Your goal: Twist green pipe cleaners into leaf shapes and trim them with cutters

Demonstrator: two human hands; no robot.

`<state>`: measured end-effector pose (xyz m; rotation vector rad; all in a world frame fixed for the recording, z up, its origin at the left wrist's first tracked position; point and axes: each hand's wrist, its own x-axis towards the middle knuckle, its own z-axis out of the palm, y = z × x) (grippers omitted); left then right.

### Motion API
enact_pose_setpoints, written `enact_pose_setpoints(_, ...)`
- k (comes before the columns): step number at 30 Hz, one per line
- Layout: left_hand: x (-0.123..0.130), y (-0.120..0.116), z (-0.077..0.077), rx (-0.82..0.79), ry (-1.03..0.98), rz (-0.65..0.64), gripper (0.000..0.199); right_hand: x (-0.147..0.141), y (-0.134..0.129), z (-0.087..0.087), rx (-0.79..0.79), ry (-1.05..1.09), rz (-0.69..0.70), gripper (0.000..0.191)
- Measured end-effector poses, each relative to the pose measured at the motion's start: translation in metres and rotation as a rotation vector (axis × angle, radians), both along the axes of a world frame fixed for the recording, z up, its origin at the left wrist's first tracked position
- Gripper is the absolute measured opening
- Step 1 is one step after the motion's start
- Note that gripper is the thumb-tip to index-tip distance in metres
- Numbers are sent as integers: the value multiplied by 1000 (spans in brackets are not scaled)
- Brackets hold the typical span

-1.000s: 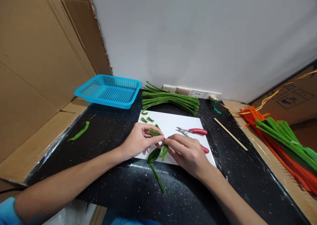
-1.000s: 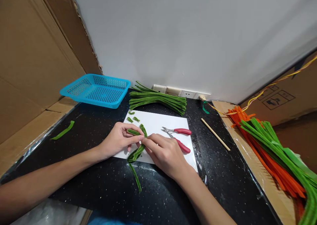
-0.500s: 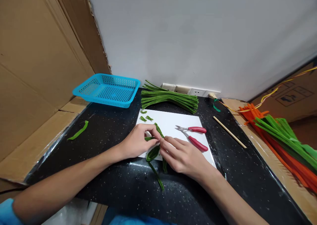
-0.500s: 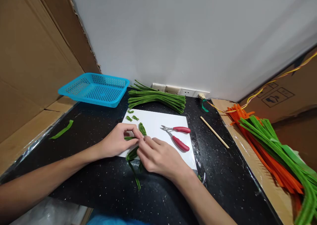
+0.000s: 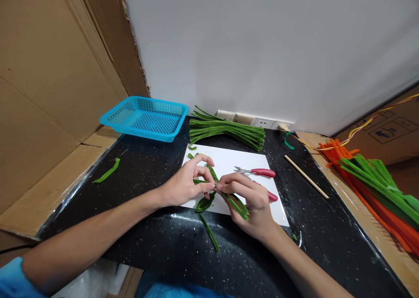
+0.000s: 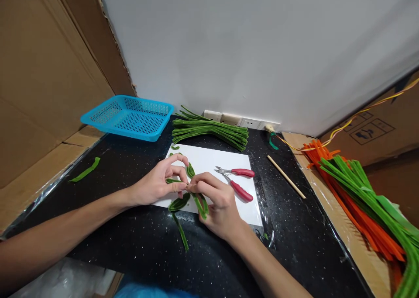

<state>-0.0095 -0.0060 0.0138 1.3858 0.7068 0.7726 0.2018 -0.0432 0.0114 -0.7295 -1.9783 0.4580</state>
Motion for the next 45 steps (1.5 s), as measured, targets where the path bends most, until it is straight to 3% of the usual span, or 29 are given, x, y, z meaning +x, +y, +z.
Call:
enact_pose_setpoints(4, -2, 1, 6, -5, 7, -12, 49, -10, -2, 2, -227, 152, -65, 12)
enact_pose_setpoints(7, 1, -4, 8, 83, 45, 89, 46, -14, 0, 2, -556, 324, -112, 11)
enact_pose_setpoints(12, 4, -13, -2, 504, 226, 237, 34, -16, 6, 3, -1035, 581, -81, 30)
enact_pose_setpoints(16, -2, -16, -14, 958, 282, 166, 27, -14, 7, 6, -1274, 730, 27, 35)
enact_pose_setpoints(19, -3, -18, -17, 1066, 293, 146, 26, -12, 6, 7, -1339, 741, 66, 42)
enact_pose_setpoints(21, 1, -18, -14, 942, 238, 254, 26, -12, 5, 6, -1232, 709, 46, 53)
enact_pose_setpoints(23, 4, -17, -9, 691, 151, 370, 32, -11, 5, 4, -1016, 626, 36, 67)
enact_pose_setpoints(25, 5, -12, -3, 414, 82, 354, 43, -7, 6, 2, -743, 489, 25, 80)
enact_pose_setpoints(27, 4, -6, 1, 221, -1, 279, 50, -1, 8, 0, -392, 322, -93, 86)
enact_pose_setpoints(30, 0, 0, 3, 105, -92, 255, 56, 12, 12, 0, 212, -8, -372, 71)
enact_pose_setpoints(32, -1, 0, 3, 76, -113, 236, 58, 18, 14, 1, 452, -204, -384, 55)
enact_pose_setpoints(34, -1, -1, 3, 41, -120, 178, 58, 22, 16, 3, 524, -302, -294, 43)
enact_pose_setpoints(40, 2, -2, 1, -37, -156, -5, 59, 19, 17, 2, 503, -334, -44, 20)
enact_pose_setpoints(45, 4, -7, 5, 114, -136, 141, 57, 1, 8, 0, 374, -214, -88, 16)
